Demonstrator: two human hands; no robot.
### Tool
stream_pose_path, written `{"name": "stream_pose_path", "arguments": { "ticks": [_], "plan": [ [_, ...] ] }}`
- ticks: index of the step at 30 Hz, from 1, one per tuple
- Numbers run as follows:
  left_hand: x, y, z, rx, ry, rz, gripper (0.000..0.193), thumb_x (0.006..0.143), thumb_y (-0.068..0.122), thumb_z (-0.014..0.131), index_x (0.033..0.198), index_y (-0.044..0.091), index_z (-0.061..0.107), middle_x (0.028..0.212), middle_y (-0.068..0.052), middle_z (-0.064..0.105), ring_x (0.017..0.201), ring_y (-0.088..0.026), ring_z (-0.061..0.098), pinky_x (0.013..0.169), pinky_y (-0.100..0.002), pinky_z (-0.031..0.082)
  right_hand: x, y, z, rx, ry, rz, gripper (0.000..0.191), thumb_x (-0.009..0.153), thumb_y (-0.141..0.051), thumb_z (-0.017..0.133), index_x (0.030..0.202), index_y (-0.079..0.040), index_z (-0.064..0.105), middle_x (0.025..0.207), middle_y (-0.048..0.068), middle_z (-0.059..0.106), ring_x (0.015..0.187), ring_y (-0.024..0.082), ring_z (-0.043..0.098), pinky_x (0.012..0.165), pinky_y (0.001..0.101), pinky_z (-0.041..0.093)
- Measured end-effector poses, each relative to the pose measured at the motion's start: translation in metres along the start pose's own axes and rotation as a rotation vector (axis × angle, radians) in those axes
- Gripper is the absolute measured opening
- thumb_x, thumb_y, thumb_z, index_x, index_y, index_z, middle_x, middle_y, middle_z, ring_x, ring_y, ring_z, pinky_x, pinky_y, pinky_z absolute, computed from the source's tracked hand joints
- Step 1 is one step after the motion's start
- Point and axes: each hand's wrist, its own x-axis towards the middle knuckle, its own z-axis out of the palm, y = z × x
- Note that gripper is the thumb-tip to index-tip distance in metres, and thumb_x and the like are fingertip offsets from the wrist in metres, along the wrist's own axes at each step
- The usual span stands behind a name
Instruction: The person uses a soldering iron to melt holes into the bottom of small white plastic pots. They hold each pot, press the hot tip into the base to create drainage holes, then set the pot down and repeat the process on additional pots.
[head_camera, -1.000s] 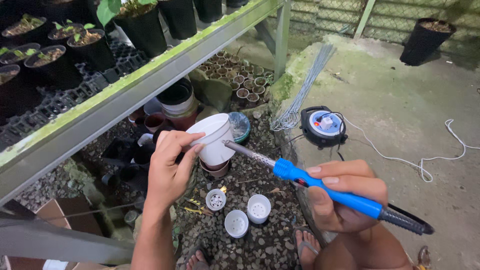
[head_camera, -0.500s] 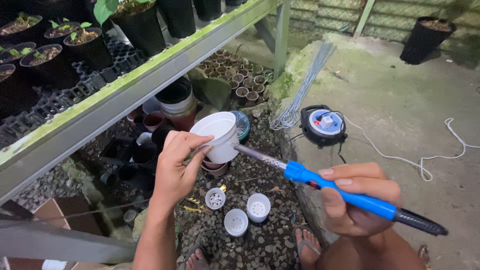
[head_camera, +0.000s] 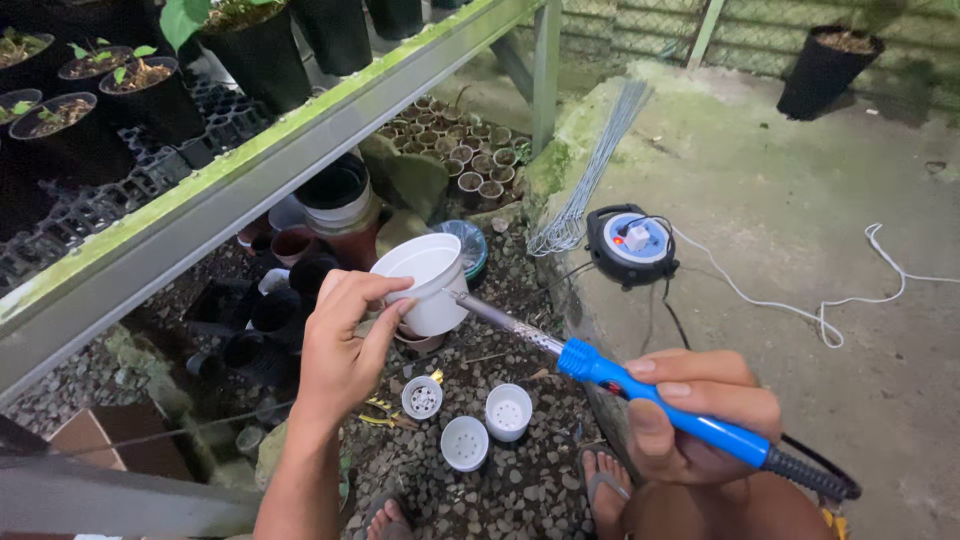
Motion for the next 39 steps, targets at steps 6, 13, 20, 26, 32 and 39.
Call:
{"name": "stream_pose_path", "arguments": {
  "ticks": [6,13,20,26,32,39],
  "plan": [
    [-0.002,0.0,-0.003,-0.017,0.016,-0.005,0.022,0.086,0.002,0.078,0.107,0.004,0.072,0.096,-0.008,0.07,0.086,-0.021,0.06,0.076,-0.031,0.05,-0.004,0.007,-0.002,0.0,-0.075,-0.028,0.028,0.096,-0.012,0.068,0.111,-0.004,0.045,0.101,0.015,0.063,0.08,0.02,0.072,0.073,0.0279,0.066],
    [-0.008,-0.001,0.0,-0.039,-0.024,-0.034,0.02,0.086,0.001,0.078,0.105,0.004,0.072,0.096,-0.007,0.071,0.084,-0.019,0.06,0.075,-0.029,0.05,-0.014,0.001,-0.017,-0.016,-0.197,-0.011,0.033,0.096,-0.012,0.069,0.114,-0.007,0.042,0.105,0.015,0.062,0.082,0.02,0.075,0.075,0.0295,0.069],
    [-0.005,-0.002,0.003,-0.023,-0.036,-0.018,0.021,0.086,0.001,0.078,0.106,0.004,0.073,0.095,-0.007,0.071,0.084,-0.019,0.06,0.074,-0.029,0.049,-0.013,0.005,-0.015,-0.022,-0.262,-0.021,0.034,0.095,-0.009,0.069,0.115,-0.007,0.042,0.107,0.016,0.061,0.085,0.022,0.075,0.077,0.0315,0.069],
    [-0.001,-0.001,0.005,-0.034,-0.043,-0.035,0.021,0.085,0.001,0.078,0.106,0.004,0.073,0.095,-0.006,0.071,0.083,-0.019,0.06,0.073,-0.029,0.05,-0.017,0.007,-0.007,0.015,-0.206,0.001,0.034,0.095,-0.009,0.069,0.115,-0.008,0.043,0.108,0.016,0.062,0.087,0.023,0.075,0.078,0.0325,0.069],
    [-0.003,-0.001,0.006,-0.042,-0.042,-0.021,0.021,0.086,0.0,0.078,0.106,0.004,0.073,0.096,-0.006,0.07,0.086,-0.019,0.06,0.075,-0.029,0.05,-0.015,0.007,-0.014,0.002,-0.249,-0.005,0.034,0.095,-0.01,0.07,0.115,-0.008,0.043,0.108,0.016,0.062,0.086,0.022,0.075,0.077,0.0325,0.069],
    [-0.003,0.0,0.005,-0.037,-0.037,-0.014,0.021,0.086,0.0,0.078,0.105,0.004,0.073,0.095,-0.006,0.07,0.085,-0.019,0.059,0.074,-0.03,0.049,-0.011,0.001,-0.012,-0.023,-0.247,0.017,0.034,0.096,-0.01,0.069,0.116,-0.008,0.042,0.108,0.015,0.062,0.086,0.021,0.076,0.077,0.0309,0.069]
  ]
}}
